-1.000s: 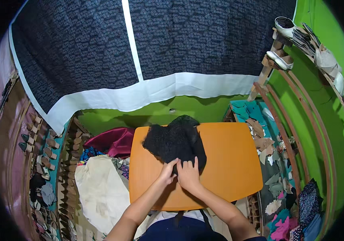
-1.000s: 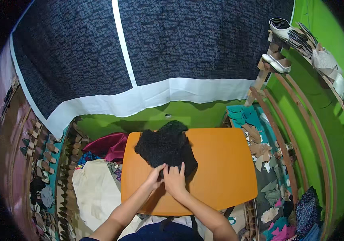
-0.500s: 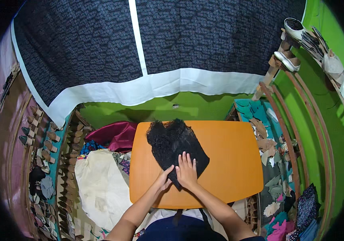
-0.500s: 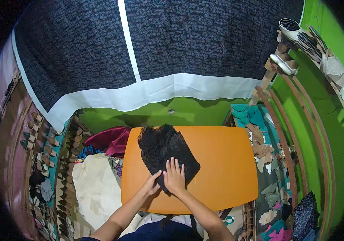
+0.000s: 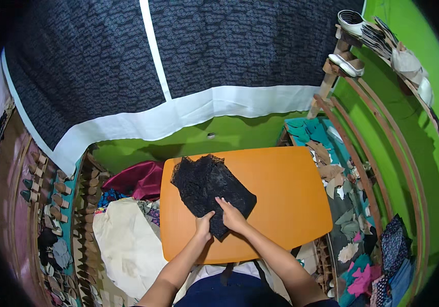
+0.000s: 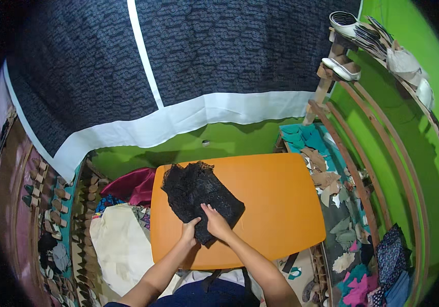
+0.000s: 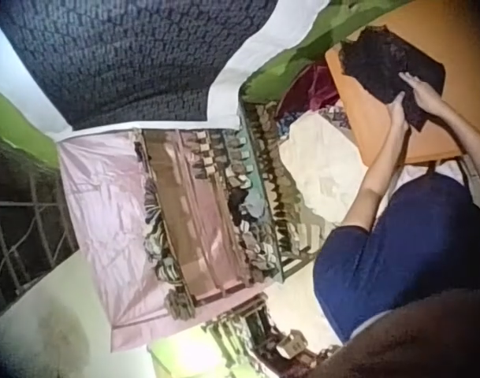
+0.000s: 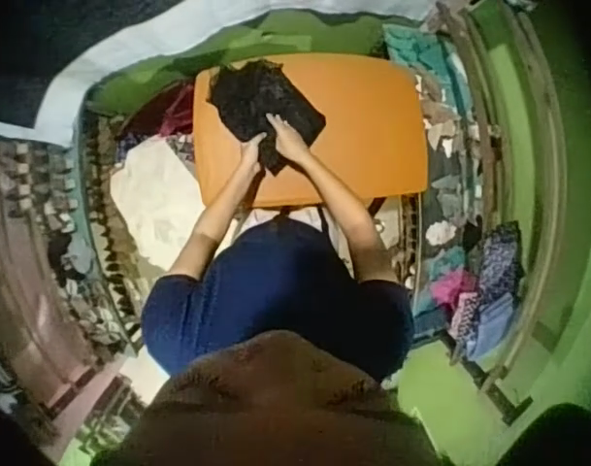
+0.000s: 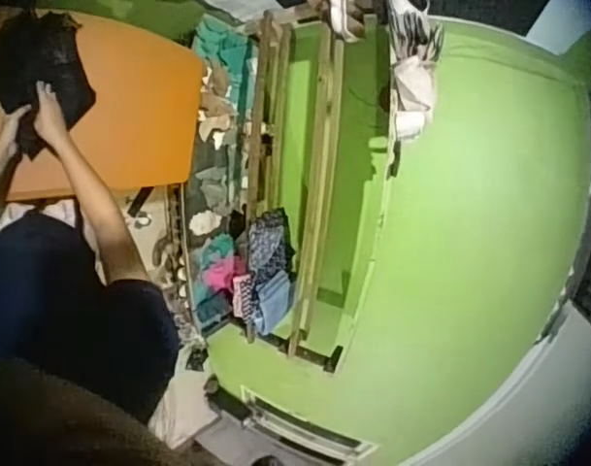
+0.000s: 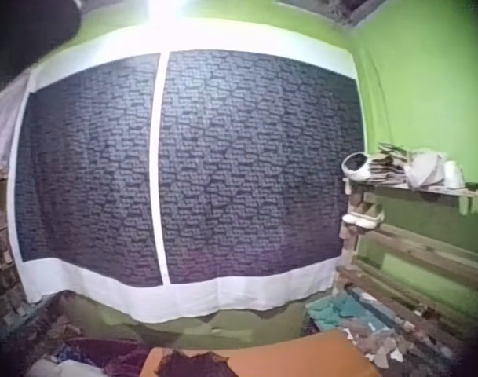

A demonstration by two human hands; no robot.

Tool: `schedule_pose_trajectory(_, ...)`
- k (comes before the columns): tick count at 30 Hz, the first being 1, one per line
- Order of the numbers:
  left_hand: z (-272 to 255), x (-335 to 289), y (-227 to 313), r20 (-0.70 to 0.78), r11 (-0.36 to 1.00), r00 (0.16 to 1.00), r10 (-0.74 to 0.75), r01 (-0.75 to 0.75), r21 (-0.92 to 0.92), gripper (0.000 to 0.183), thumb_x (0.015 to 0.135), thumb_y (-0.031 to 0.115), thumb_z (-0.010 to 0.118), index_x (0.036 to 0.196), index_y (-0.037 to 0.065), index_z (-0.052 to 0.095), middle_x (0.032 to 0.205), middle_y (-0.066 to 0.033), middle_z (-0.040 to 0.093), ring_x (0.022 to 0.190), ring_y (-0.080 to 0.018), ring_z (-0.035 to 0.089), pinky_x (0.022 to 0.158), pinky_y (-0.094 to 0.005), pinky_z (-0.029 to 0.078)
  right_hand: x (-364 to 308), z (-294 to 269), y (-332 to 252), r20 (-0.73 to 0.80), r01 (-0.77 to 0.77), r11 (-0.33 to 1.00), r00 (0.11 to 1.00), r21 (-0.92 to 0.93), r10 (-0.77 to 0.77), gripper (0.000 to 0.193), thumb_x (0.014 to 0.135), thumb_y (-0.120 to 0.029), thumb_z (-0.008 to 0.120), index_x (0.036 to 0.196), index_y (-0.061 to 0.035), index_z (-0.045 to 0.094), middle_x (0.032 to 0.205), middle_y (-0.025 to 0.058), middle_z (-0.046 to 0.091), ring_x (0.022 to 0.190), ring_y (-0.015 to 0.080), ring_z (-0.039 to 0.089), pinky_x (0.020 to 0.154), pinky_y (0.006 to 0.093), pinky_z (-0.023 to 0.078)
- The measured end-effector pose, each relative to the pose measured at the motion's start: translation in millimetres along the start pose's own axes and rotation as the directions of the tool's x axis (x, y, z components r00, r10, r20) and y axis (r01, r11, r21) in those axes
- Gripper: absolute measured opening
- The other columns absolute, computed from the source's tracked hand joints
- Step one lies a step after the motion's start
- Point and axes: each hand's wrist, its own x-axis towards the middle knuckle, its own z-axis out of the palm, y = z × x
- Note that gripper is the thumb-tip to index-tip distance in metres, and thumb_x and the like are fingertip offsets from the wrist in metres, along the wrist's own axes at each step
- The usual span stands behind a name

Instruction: The recorder folds pieces of patterned and mesh fabric on a small table and places them onto a storage shelf containing shoes.

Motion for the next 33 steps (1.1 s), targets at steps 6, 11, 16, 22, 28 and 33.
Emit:
schedule_pose_trajectory(6, 16.2, -16.4, 16.6, 0.141, 0.998, 0.990, 0.027, -0.035, 0.053, 0.045, 0.077, -0.001, 0.055, 0.120, -0.001, 0.042, 0.108, -0.0133, 0.054, 0.095, -0.0248, 0.056, 0.082, -0.0341, 0.047, -27.5, -46.6, -6.3, -0.478, -0.335, 0.900, 0.861, -0.280, 0.173, 0.085, 0.064, -0.043, 0.072, 0.130, -0.0046, 0.033, 0.131, 0.0192, 0.031, 0.124, 0.0361, 0.025, 0.101, 0.0545, 0.015)
schedule_pose_trajectory(11, 45.6, -7.3, 5.5, 0.303, 0.953, 0.952, -0.042, -0.053, 0.298, 0.050, 0.075, 0.003, 0.059, 0.121, 0.001, 0.040, 0.111, -0.0138, 0.052, 0.097, -0.0274, 0.055, 0.083, -0.0385, 0.048, -63.6, -117.2, 46.7, -0.281, -0.460, 0.806, 0.771, 0.373, 0.571, 0.110, 0.062, -0.041, 0.077, 0.137, 0.0031, 0.010, 0.141, 0.0228, 0.019, 0.129, 0.0304, 0.024, 0.106, 0.0349, 0.020)
schedule_pose_trajectory(16, 99.8, -8.0, -18.4, 0.485, 0.892, 0.851, -0.199, -0.047, 0.449, 0.054, 0.074, 0.003, 0.060, 0.123, -0.001, 0.039, 0.115, -0.0126, 0.051, 0.102, -0.0252, 0.052, 0.089, -0.0368, 0.044, -135.8, -161.8, 79.3, 0.087, -0.417, 0.548, 0.845, 0.726, 0.527, 0.098, 0.067, -0.037, 0.075, 0.137, 0.0014, 0.018, 0.136, 0.0186, 0.031, 0.126, 0.0256, 0.032, 0.104, 0.0335, 0.025)
schedule_pose_trajectory(22, 208.4, -31.3, -56.0, 0.563, 0.799, 0.707, -0.428, 0.005, 0.601, 0.057, 0.074, 0.005, 0.062, 0.125, -0.001, 0.038, 0.118, -0.0120, 0.050, 0.106, -0.0239, 0.050, 0.092, -0.0354, 0.040, -234.8, -200.8, 102.6, -0.055, -0.236, 0.329, 0.732, 0.915, 0.679, 0.077, 0.071, -0.024, 0.071, 0.133, -0.0017, 0.031, 0.129, 0.0109, 0.044, 0.119, 0.0214, 0.039, 0.101, 0.0310, 0.028)
schedule_pose_trajectory(28, 312.5, -38.3, -128.6, 0.634, 0.709, 0.547, -0.547, -0.100, 0.698, 0.056, 0.075, 0.009, 0.063, 0.124, -0.001, 0.039, 0.117, -0.0130, 0.052, 0.105, -0.0239, 0.051, 0.092, -0.0361, 0.041, -320.0, -271.4, 93.9, -0.514, 0.020, 0.602, 0.545, 0.798, 0.662, 0.077, 0.068, -0.017, 0.072, 0.133, -0.0030, 0.032, 0.128, 0.0121, 0.044, 0.118, 0.0201, 0.040, 0.099, 0.0301, 0.028)
schedule_pose_trajectory(33, 418.6, -84.7, -182.7, 0.635, 0.662, 0.394, -0.665, -0.083, 0.745, 0.051, 0.074, 0.013, 0.066, 0.116, -0.007, 0.045, 0.103, -0.0139, 0.059, 0.091, -0.0223, 0.059, 0.082, -0.0350, 0.048, -399.8, -341.9, 93.1, -0.530, 0.057, 0.554, 0.389, 0.830, 0.754, 0.082, 0.069, -0.021, 0.071, 0.134, -0.0020, 0.027, 0.128, 0.0125, 0.043, 0.118, 0.0225, 0.041, 0.100, 0.0306, 0.027)
